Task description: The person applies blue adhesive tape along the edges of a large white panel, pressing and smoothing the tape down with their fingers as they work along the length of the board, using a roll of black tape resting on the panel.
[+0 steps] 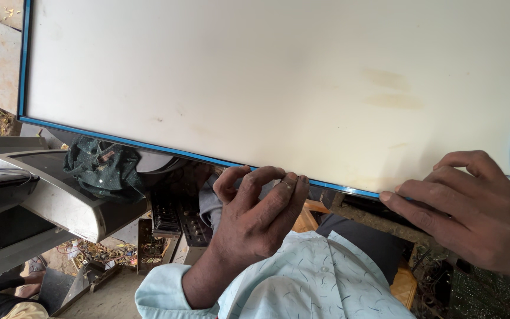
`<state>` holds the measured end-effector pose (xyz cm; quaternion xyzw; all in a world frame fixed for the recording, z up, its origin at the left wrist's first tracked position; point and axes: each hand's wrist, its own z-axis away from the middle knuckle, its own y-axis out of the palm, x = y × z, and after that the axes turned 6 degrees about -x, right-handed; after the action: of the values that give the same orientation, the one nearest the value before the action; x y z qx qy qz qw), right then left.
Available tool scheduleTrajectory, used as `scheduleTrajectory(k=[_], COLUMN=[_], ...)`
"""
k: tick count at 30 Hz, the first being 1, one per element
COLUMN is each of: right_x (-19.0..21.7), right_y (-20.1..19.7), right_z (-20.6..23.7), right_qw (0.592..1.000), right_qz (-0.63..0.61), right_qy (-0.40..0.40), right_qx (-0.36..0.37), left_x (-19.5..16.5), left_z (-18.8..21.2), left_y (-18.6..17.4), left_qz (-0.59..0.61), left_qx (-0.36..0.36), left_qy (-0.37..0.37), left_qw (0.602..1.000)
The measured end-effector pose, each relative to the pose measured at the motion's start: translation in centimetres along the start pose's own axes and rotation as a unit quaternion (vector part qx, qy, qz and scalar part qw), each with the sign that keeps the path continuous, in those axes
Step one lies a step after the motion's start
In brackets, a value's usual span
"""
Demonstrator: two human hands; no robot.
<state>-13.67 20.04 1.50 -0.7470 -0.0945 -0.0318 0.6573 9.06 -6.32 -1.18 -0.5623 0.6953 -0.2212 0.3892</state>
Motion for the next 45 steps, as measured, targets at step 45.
scheduleTrajectory(k=[45], right_x=[0.6], right_y=[0.9], right_z=[1.4], right_qw=[0.999], right_qz=[0.021], right_qy=[0.016], right_qx=[-0.037], left_x=[-0.6], left_z=[0.0], left_y=[0.1], left_qz=[-0.018], left_qx=[0.004], left_qy=[0.006], left_qw=[1.0])
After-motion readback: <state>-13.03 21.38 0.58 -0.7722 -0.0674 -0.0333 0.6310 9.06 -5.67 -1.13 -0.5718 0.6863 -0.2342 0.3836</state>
